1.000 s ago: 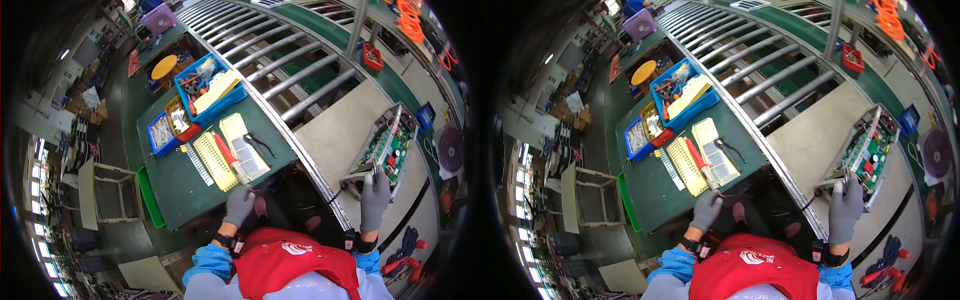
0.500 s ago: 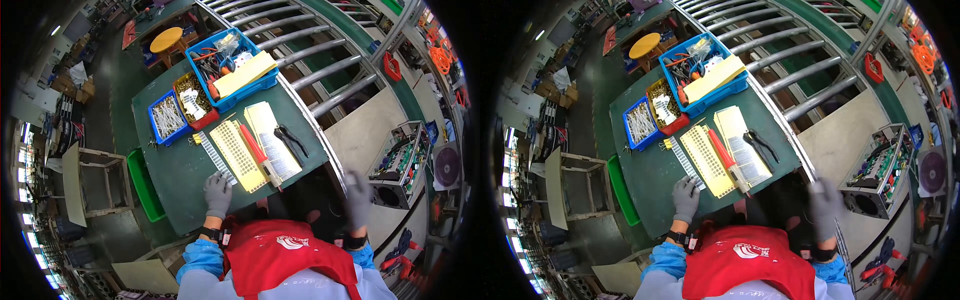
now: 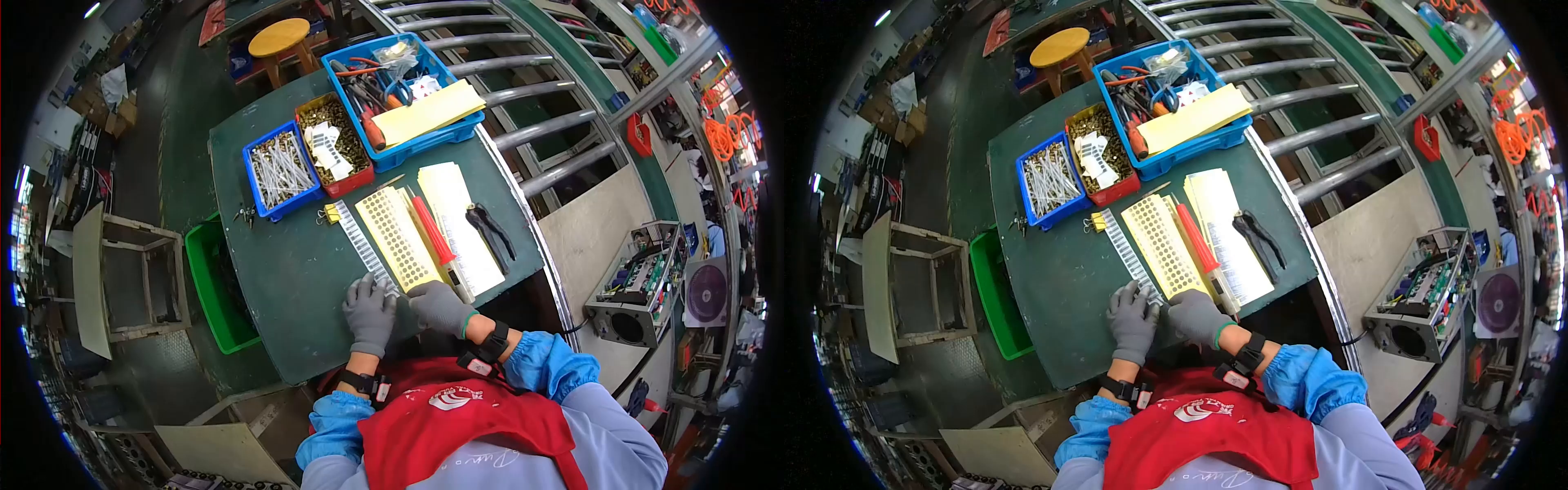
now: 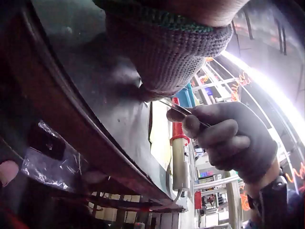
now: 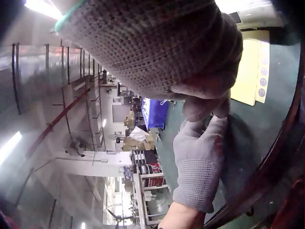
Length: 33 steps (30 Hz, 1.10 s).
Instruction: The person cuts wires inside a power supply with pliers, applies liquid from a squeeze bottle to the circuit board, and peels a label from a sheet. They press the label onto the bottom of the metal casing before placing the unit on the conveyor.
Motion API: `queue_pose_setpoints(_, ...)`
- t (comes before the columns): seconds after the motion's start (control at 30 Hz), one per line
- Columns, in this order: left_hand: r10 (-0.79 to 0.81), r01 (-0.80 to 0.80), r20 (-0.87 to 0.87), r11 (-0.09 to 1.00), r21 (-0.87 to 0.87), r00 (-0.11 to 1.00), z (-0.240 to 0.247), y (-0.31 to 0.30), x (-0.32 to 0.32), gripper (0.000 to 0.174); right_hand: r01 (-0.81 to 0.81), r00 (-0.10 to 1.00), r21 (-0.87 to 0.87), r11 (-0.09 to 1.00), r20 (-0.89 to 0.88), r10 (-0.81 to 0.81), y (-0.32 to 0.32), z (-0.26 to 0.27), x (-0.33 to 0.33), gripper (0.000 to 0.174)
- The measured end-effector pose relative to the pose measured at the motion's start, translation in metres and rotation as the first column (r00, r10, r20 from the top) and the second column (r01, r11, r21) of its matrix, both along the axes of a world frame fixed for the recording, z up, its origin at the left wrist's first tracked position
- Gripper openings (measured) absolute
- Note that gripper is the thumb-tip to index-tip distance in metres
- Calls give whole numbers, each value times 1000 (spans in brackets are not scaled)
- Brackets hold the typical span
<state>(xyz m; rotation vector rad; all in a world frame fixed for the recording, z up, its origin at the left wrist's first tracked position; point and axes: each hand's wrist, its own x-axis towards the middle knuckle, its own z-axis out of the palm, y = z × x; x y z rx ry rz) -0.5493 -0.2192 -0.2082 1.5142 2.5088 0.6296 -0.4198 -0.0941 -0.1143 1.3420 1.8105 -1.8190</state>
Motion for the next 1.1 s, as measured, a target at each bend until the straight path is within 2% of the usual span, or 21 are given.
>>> queue_pose_setpoints(0.1, 4, -4, 7, 1000, 5, 1000, 1, 0, 0, 39, -94, 996, 112, 989, 3, 94, -2, -26, 0, 36)
queue_pose_setpoints(0.37, 16, -16, 21, 1000, 4, 1000, -1, 0, 1, 42, 5, 999, 127, 992, 47, -11, -11, -15, -8, 33)
queue_pose_setpoints(0.47, 20, -20, 30, 1000, 11, 999, 1, 2, 1, 45, -87, 995, 471, 878, 7, 95, -19, -47, 4, 32)
queue_pose_setpoints(0.57, 33, -35, 59, 998, 43, 998, 1, 2, 0, 49, 32, 997, 394, 919, -80, -1, -21, -46, 11, 32)
queue_pose_setpoints(0.67, 47, -54, 88, 996, 69, 995, -2, 2, -3, 51, 152, 967, 413, 898, -252, -48, -26, -50, 22, 32)
queue_pose_setpoints(0.77, 18, -24, 80, 997, 77, 997, -1, 2, -4, 54, 251, 941, 254, 934, -290, -174, -24, -19, 34, 31)
queue_pose_setpoints(0.8, -22, 16, 63, 995, 104, 998, -5, 0, -7, 56, 220, 947, 295, 930, -293, -131, -20, -16, 45, 32)
queue_pose_setpoints(0.83, -52, 50, 47, 998, 50, 998, -7, -2, -11, 59, 255, 942, 268, 929, -287, -176, -20, -11, 55, 32)
queue_pose_setpoints(0.87, -43, 40, 92, 998, 38, 995, -10, -3, -13, 61, 293, 917, 355, 888, -366, -157, -18, -12, 69, 34)
queue_pose_setpoints(0.9, -24, 11, 182, 997, 72, 983, -17, -6, -18, 58, 370, 879, 279, 886, -415, -236, -16, 4, 84, 35)
queue_pose_setpoints(0.93, 59, -76, 362, 996, 35, 930, -7, -1, -18, 56, 436, 850, 205, 876, -414, -326, -10, 19, 102, 34)
queue_pose_setpoints(0.97, 49, -160, 616, 979, 127, 786, -9, 3, -19, 53, 500, 811, 128, 856, -416, -411, -7, 35, 125, 34)
queue_pose_setpoints(1.0, 103, -184, 529, 978, 103, 842, -28, 9, -29, 51, 588, 754, 72, 806, -409, -514, -5, 61, 151, 33)
queue_pose_setpoints(1.03, 185, -225, 438, 973, 42, 880, 21, 26, 0, 49, 661, 676, 55, 748, -476, -562, -8, 56, 179, 33)
queue_pose_setpoints(1.07, 18, -91, 359, 978, 189, 933, 19, 38, 3, 45, 724, 593, 36, 689, -543, -595, -11, 52, 207, 32)
queue_pose_setpoints(1.1, -20, -68, 410, 978, 199, 912, 37, 55, 24, 42, 788, 520, -2, 615, -532, -668, -14, 67, 238, 32)
